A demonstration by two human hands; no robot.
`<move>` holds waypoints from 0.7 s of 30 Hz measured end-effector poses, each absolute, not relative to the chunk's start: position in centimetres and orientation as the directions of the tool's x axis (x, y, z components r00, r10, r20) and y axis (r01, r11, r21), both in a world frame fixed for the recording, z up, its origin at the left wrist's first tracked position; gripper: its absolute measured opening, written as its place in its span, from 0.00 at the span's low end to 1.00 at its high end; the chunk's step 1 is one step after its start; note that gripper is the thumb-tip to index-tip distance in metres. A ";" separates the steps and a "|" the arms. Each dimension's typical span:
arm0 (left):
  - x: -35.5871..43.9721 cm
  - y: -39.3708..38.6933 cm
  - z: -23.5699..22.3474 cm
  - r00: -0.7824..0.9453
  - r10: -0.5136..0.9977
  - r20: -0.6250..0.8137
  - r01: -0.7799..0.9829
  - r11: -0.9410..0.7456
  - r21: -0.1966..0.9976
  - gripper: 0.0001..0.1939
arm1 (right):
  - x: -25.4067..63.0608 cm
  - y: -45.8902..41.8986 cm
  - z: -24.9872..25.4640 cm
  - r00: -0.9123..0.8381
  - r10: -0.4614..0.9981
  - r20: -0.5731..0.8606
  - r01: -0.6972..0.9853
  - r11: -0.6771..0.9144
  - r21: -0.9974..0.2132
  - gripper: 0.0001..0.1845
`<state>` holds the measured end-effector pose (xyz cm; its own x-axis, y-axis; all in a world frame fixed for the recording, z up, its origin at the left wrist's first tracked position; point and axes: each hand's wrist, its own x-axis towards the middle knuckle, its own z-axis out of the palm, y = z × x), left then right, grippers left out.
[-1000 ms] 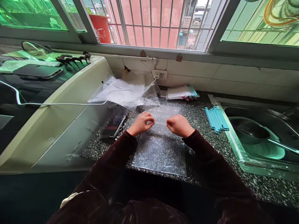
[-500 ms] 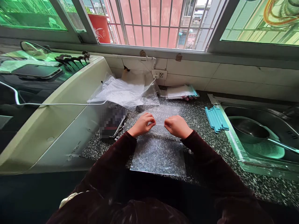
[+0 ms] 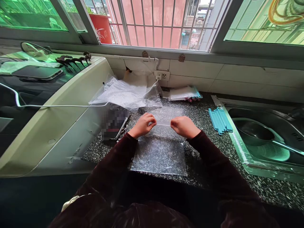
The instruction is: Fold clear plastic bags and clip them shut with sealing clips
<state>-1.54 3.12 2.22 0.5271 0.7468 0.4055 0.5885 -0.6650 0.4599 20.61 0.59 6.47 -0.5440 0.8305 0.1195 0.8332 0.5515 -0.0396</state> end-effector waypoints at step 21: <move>-2.2 3.5 2.3 0.467 0.788 0.402 0.604 -0.616 0.506 0.04 | 23.1 1.1 8.1 -0.471 0.877 0.092 0.882 0.470 0.036 0.08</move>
